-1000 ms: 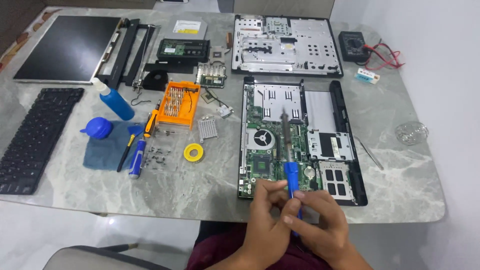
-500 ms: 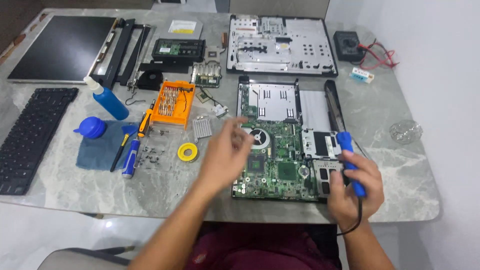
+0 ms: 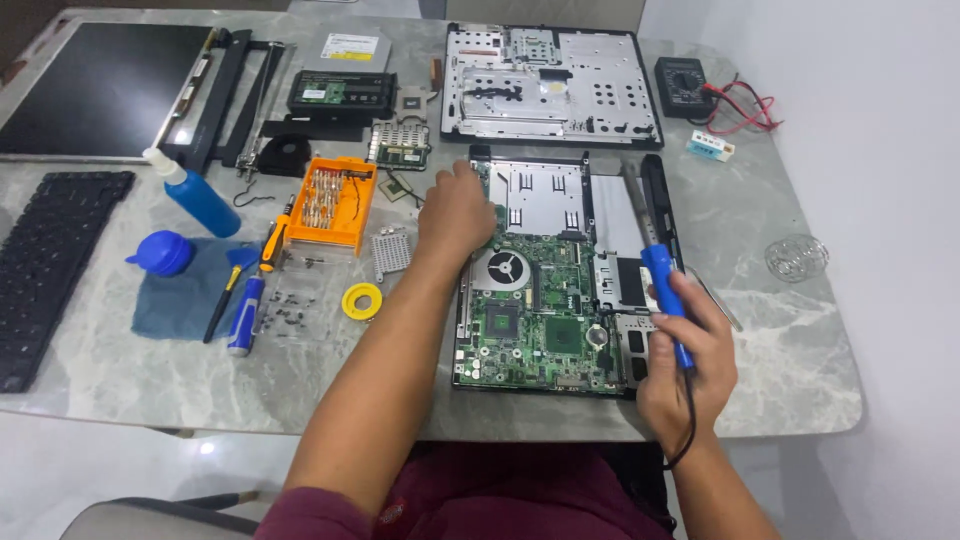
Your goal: Using a soldering iron to repair components on a laptop motherboard at a workbench
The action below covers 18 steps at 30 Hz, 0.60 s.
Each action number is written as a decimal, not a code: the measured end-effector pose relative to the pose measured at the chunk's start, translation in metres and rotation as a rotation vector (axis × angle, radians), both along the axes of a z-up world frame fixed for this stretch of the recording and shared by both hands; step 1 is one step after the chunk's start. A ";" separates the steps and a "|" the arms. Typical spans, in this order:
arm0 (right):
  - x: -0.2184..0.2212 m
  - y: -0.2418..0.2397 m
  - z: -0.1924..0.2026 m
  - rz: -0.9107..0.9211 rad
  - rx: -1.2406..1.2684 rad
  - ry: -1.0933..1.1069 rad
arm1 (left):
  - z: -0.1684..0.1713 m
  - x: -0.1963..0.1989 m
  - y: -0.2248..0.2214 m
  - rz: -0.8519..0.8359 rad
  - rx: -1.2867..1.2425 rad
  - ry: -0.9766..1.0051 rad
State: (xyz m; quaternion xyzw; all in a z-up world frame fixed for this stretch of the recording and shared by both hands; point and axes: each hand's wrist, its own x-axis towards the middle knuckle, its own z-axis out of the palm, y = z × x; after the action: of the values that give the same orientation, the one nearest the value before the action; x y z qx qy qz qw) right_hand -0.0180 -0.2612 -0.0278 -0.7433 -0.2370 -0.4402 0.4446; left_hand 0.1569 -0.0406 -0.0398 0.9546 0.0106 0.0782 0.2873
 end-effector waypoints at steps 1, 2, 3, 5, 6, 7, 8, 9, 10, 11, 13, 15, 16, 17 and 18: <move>-0.004 0.000 -0.001 0.007 0.000 -0.002 | 0.003 -0.004 -0.001 0.007 0.000 -0.002; -0.007 -0.001 -0.003 -0.054 -0.087 0.039 | 0.006 -0.006 -0.003 0.034 -0.013 0.080; -0.010 -0.002 -0.004 -0.115 -0.174 0.080 | 0.008 -0.009 -0.005 0.059 -0.026 0.162; -0.011 -0.001 -0.006 -0.093 -0.175 0.078 | 0.010 -0.012 -0.006 0.052 -0.029 0.175; -0.010 0.000 -0.007 -0.071 -0.177 0.072 | 0.012 -0.012 -0.006 0.044 -0.032 0.183; -0.008 -0.001 -0.009 -0.072 -0.175 0.072 | 0.010 -0.010 -0.007 0.043 -0.030 0.182; -0.007 -0.002 -0.011 -0.043 -0.188 0.049 | 0.009 -0.010 -0.007 0.042 -0.015 0.173; -0.006 -0.003 -0.014 -0.015 -0.201 0.027 | 0.007 -0.009 -0.008 0.042 0.000 0.164; -0.006 -0.002 -0.014 -0.016 -0.199 0.027 | 0.006 -0.007 -0.008 0.041 0.002 0.164; -0.007 -0.002 -0.014 -0.010 -0.203 0.025 | 0.005 -0.005 -0.009 0.049 -0.021 0.133; -0.007 -0.003 -0.018 -0.006 -0.205 0.026 | 0.010 -0.009 -0.009 0.056 -0.041 0.105; -0.006 -0.007 -0.025 0.048 -0.241 -0.012 | 0.026 -0.020 -0.010 0.038 -0.231 0.036; -0.005 -0.007 -0.023 0.045 -0.240 -0.010 | 0.036 -0.025 -0.009 0.036 -0.230 0.038; -0.005 -0.006 -0.022 0.072 -0.240 -0.058 | 0.045 -0.030 -0.008 0.048 -0.385 0.044; -0.004 -0.005 -0.021 0.097 -0.239 -0.107 | 0.054 -0.034 -0.007 0.058 -0.540 0.051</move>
State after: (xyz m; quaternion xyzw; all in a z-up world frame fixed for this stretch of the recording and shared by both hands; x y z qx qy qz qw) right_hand -0.0220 -0.2662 -0.0488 -0.7541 -0.3467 -0.4257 0.3603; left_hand 0.1225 -0.0480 0.0141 0.8444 0.0654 0.0567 0.5287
